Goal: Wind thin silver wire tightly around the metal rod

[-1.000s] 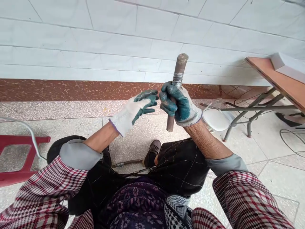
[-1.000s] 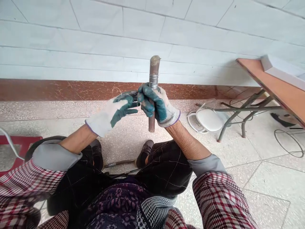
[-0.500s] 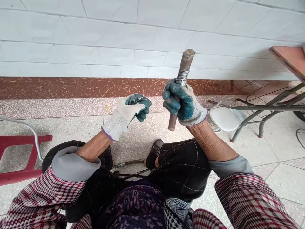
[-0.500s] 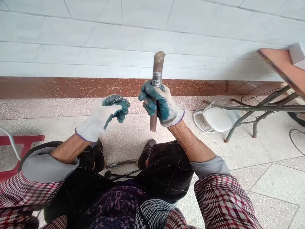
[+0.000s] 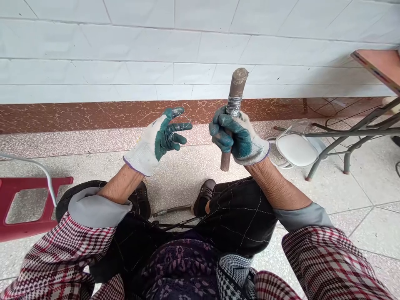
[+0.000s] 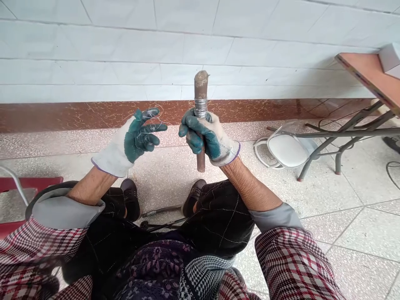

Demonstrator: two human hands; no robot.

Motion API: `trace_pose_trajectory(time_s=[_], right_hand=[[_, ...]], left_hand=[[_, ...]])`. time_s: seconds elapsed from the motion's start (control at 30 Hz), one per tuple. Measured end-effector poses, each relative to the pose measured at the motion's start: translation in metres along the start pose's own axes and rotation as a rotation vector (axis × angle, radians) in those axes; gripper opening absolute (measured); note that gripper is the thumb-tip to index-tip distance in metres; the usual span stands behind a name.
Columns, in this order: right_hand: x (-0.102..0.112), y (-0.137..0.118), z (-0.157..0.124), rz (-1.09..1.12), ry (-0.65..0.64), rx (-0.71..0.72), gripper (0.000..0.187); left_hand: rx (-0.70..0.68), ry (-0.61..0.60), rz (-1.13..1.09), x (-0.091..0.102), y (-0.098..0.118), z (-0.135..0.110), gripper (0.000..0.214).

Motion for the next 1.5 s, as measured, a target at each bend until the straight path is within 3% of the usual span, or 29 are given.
trace_pose_trajectory(time_s=[0.1, 0.23, 0.3, 0.5, 0.63, 0.87, 1.1, 1.23, 1.3, 1.37, 1.43, 1.5], right_hand=[[-0.002, -0.003, 0.0, 0.007, -0.015, 0.025, 0.037], [-0.003, -0.008, -0.001, 0.003, -0.006, 0.039, 0.037], [-0.003, -0.008, -0.002, -0.032, -0.002, 0.023, 0.039], [-0.009, -0.01, -0.007, -0.162, -0.044, -0.006, 0.038], [-0.011, -0.011, -0.007, -0.19, -0.04, -0.008, 0.035], [-0.001, -0.013, -0.006, -0.101, 0.017, 0.04, 0.039], [0.019, -0.016, -0.007, -0.066, 0.039, 0.04, 0.039], [0.019, -0.014, -0.008, -0.107, 0.069, 0.024, 0.042], [0.015, -0.014, -0.009, -0.135, 0.078, 0.036, 0.04], [0.01, -0.014, -0.009, -0.15, 0.059, 0.043, 0.037], [0.006, -0.014, -0.008, -0.15, 0.031, 0.043, 0.035], [0.005, -0.013, -0.008, -0.153, 0.017, 0.037, 0.035]], left_hand=[[-0.043, -0.022, 0.015, -0.003, 0.0, -0.003, 0.053], [-0.132, -0.003, 0.051, -0.007, 0.0, -0.011, 0.019], [-0.156, 0.009, 0.06, -0.009, 0.002, -0.012, 0.013], [-0.059, -0.015, 0.01, -0.011, 0.002, -0.011, 0.023], [-0.191, 0.004, 0.121, -0.011, 0.006, -0.018, 0.012], [-0.234, 0.077, 0.224, -0.009, 0.009, -0.023, 0.008], [-0.3, 0.095, -0.029, 0.016, 0.025, -0.02, 0.009], [-0.265, 0.28, 0.061, 0.029, 0.021, -0.019, 0.011], [-0.359, 0.422, 0.148, 0.032, 0.025, -0.025, 0.012], [-0.482, 0.489, 0.229, 0.027, 0.032, -0.034, 0.01], [-0.504, 0.434, 0.283, 0.017, 0.033, -0.038, 0.01], [-0.392, 0.313, 0.301, 0.007, 0.025, -0.036, 0.027]])
Point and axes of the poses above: each hand's wrist, its own z-axis towards the middle knuckle, its own x-axis out of the back of the hand, y = z × x, the point moved 6 cm from there along z, towards the middle knuckle, and after that the axes turned 8 degrees about -z, right-handed, at the moved point
